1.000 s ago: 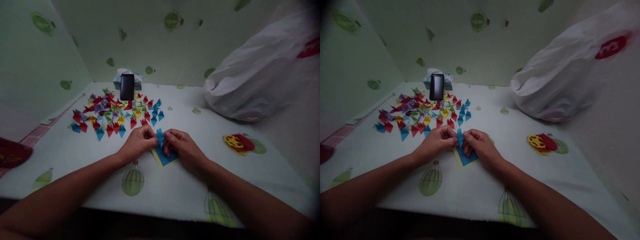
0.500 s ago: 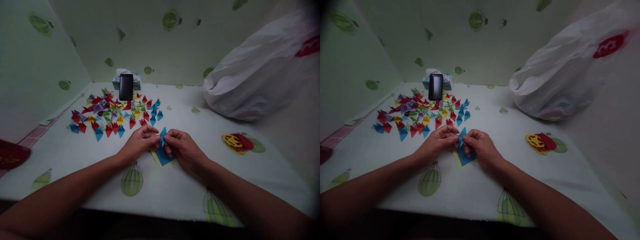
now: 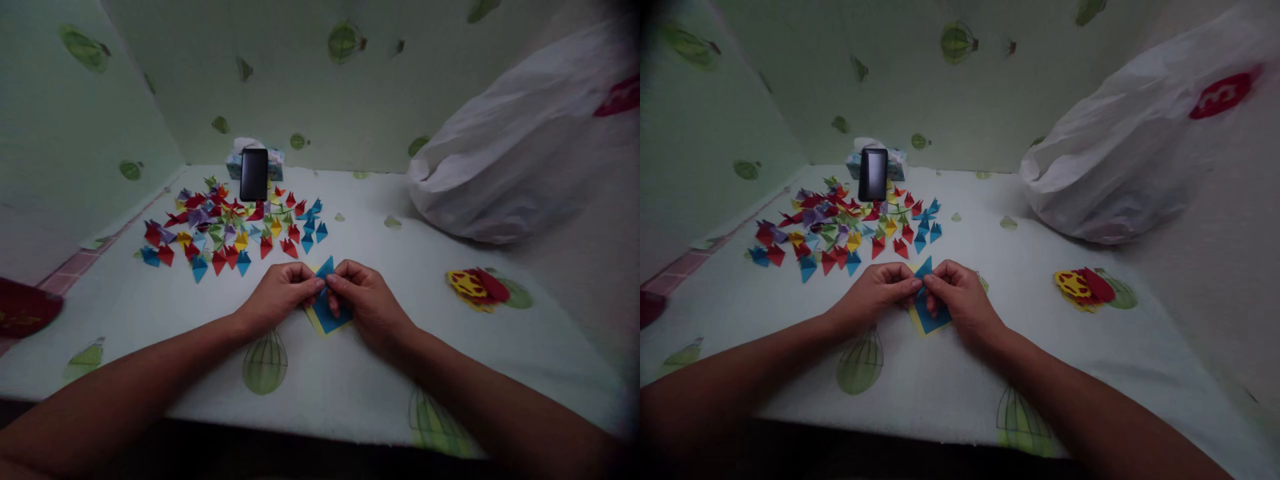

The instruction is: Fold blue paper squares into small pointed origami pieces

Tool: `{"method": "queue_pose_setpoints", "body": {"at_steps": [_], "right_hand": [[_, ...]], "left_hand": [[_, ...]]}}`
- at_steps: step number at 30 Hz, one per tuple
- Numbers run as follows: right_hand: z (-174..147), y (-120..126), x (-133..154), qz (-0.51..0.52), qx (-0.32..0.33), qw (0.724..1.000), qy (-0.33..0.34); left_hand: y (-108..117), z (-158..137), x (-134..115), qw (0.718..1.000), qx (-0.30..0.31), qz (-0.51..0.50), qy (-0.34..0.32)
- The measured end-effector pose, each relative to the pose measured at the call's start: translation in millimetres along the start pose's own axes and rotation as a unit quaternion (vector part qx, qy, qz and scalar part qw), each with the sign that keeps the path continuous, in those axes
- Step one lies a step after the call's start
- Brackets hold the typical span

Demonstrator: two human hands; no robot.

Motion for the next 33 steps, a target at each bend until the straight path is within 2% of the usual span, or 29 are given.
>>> {"method": "queue_pose_setpoints", "body": {"at_steps": [9,15,22,26,30,33], "right_hand": [[1.2,-0.8,1.1,0.005,0.011,1.000,0.013],[0.6,-2.7,2.3,-0.039,0.042,0.998,0.018],[2.3,1.3,2.8,-0.038,0.016,0.999,0.010],[0.1,5.3,7.7,-0.076,-0.010,0.997,0.026],[-1.1,6.4,12.2,-0.131,-0.007,0.990,0.044],[-0.4,6.2,14.7,-0.145,-0.006,0.987,0.063]], "left_hand": [[-0.9,-2.5,-0.7,0.999,0.006,0.024,-0.041],[1.0,-2.0,-5.9,0.998,0.006,0.036,-0.059],[-2.7,-1.9,-5.0,0.995,0.040,0.076,-0.059],[-4.6,-2.6,-4.8,0.994,0.052,0.081,-0.053],[-6.6,-3.8,-5.3,0.994,0.074,0.062,-0.047],[-2.7,-2.5,-5.8,0.995,0.052,0.054,-0.060]]}}
Point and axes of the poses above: each hand's wrist, its own z-axis towards the middle knuckle, its own y-axis out of the back of the hand, x = y × z, the point moved 6 cm from there along z, towards the middle knuckle, and after that the axes turned 11 degrees about -z, right-handed, at the moved point
